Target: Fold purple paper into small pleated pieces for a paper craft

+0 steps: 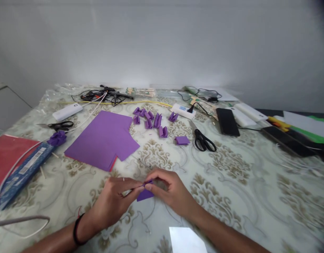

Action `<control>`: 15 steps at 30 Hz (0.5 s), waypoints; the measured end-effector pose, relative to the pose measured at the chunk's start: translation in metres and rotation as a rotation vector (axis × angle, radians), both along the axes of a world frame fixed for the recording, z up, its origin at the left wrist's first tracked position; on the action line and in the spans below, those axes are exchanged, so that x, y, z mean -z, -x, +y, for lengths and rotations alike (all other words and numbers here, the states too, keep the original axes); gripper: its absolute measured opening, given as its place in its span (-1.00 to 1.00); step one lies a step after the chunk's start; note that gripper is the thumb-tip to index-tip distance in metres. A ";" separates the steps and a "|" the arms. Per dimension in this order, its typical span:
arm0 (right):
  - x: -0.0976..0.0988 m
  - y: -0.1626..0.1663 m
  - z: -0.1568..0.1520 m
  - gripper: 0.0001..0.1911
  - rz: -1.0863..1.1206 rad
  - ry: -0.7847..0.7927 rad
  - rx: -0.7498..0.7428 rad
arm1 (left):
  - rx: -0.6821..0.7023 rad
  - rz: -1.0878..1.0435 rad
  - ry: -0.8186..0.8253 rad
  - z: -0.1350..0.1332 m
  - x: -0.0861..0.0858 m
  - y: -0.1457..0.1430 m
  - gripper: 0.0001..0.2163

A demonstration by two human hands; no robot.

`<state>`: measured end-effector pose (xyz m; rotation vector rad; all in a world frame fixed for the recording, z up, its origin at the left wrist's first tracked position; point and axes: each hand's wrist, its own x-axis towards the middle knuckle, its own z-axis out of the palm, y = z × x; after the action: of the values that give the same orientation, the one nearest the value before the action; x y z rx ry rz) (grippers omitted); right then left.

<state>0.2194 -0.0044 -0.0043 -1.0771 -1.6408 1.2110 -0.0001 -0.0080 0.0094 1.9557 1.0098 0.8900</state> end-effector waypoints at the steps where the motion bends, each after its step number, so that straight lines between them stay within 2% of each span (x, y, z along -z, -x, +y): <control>1: -0.001 0.001 -0.001 -0.88 0.000 0.002 -0.002 | 0.008 0.006 -0.003 0.000 0.000 0.000 -0.85; 9: -0.009 0.004 -0.012 -0.87 -0.016 -0.017 0.034 | 0.028 0.041 0.063 -0.001 -0.007 0.002 -0.84; 15: -0.009 0.002 -0.007 -0.81 0.052 0.137 -0.003 | -0.030 0.019 0.085 -0.001 -0.011 0.005 -0.78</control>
<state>0.2177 -0.0112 0.0045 -1.1177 -1.5391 1.3581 -0.0056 -0.0091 0.0207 1.8857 1.0733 0.8333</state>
